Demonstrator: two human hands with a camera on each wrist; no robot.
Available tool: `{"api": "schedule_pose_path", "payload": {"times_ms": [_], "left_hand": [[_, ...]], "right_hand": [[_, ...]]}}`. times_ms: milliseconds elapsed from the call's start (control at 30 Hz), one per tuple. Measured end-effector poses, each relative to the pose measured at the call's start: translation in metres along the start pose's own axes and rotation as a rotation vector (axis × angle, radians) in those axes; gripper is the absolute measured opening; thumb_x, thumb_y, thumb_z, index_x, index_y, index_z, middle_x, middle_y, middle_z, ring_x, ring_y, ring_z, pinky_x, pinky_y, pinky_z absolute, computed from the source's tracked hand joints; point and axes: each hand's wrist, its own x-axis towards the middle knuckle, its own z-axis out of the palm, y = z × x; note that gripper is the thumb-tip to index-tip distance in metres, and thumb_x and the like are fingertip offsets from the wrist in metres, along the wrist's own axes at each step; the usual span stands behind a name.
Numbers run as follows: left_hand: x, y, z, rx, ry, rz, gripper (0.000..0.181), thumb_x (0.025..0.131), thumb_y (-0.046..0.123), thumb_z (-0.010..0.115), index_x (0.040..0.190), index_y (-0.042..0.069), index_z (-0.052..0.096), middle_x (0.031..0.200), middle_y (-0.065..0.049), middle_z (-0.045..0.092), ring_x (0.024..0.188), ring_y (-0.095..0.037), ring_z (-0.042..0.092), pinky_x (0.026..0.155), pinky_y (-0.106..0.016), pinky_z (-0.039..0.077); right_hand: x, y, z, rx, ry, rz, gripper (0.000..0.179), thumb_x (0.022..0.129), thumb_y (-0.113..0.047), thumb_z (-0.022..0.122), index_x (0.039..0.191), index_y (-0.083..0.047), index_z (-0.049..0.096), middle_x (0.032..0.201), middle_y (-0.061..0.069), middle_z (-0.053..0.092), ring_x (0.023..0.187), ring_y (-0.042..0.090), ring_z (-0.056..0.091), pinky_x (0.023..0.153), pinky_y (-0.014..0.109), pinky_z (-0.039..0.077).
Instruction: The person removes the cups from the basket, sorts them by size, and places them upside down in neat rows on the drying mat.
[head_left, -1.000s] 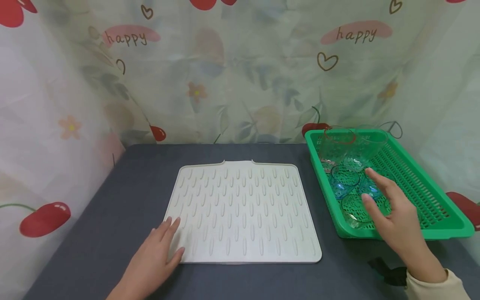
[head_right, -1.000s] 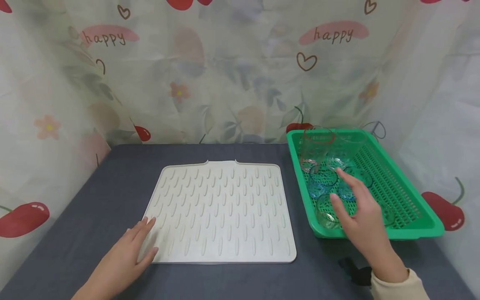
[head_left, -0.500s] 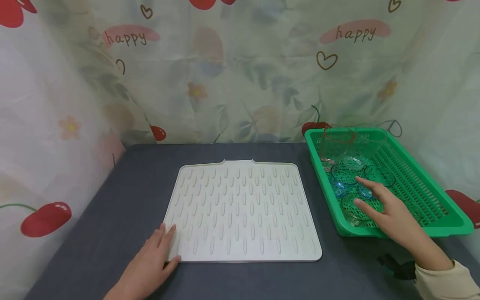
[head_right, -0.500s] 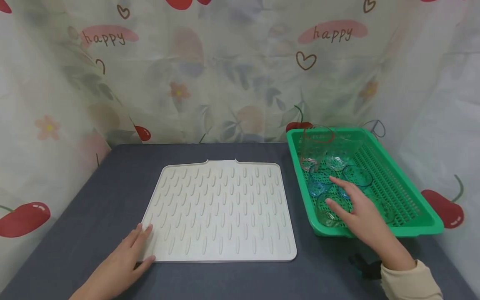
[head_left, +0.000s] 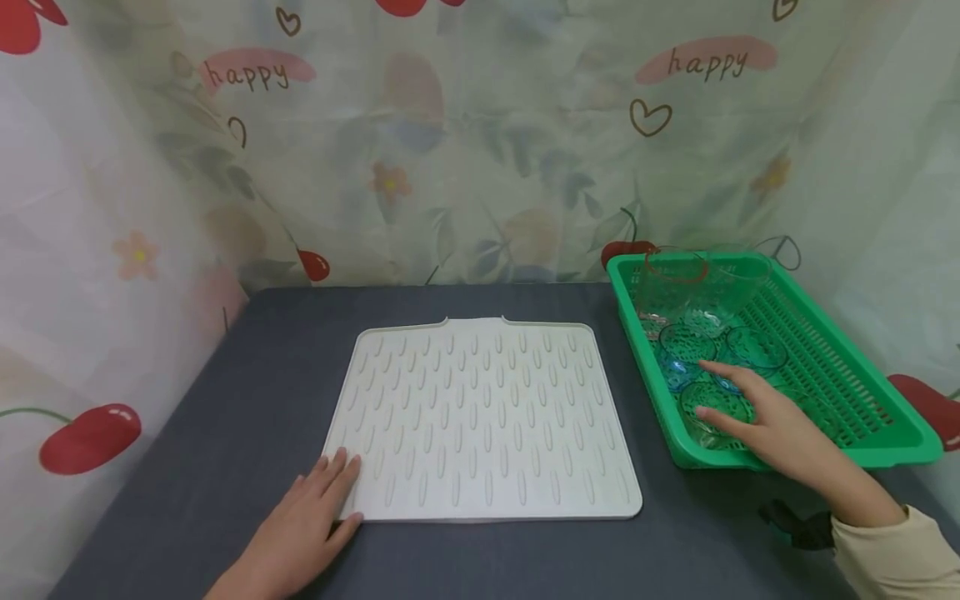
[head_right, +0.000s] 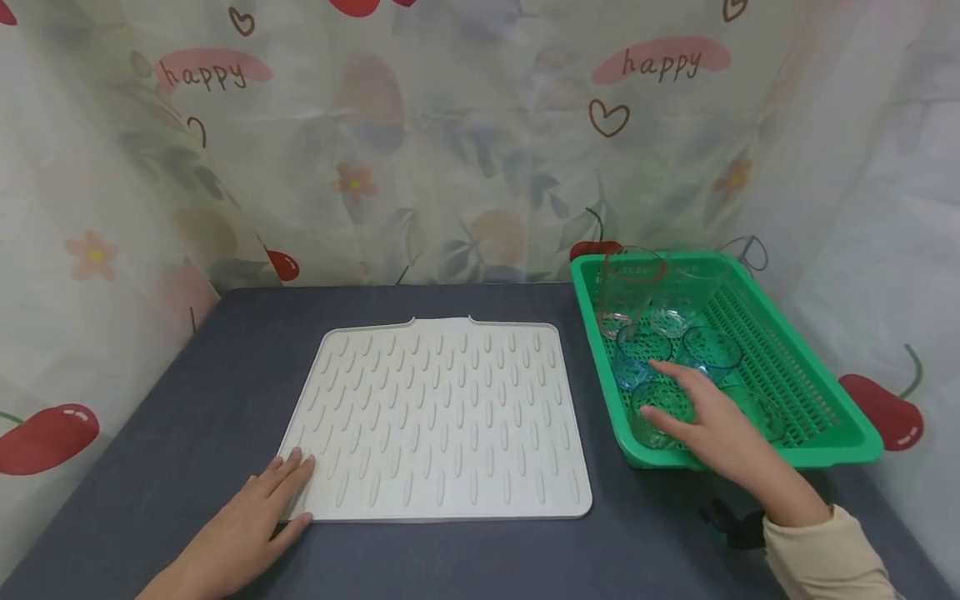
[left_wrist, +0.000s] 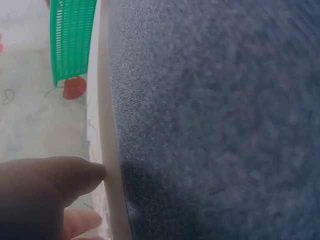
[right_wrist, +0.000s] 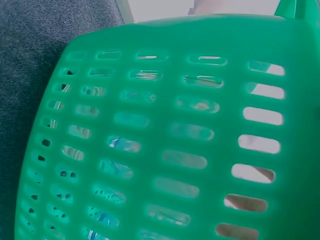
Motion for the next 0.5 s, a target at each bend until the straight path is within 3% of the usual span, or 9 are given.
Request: {"api": "schedule_pose_path", "payload": {"times_ms": [500], "left_hand": [[0.0014, -0.0044, 0.0021, -0.016, -0.008, 0.059, 0.062, 0.094, 0.033, 0.060, 0.147, 0.007, 0.041, 0.152, -0.020, 0.037, 0.140, -0.042, 0.033, 0.110, -0.056, 0.032]], "right_hand": [[0.0066, 0.0038, 0.0030, -0.051, -0.069, -0.007, 0.074, 0.093, -0.039, 0.063, 0.148, -0.001, 0.033, 0.148, 0.031, 0.031, 0.134, 0.055, 0.028, 0.093, 0.071, 0.033]]}}
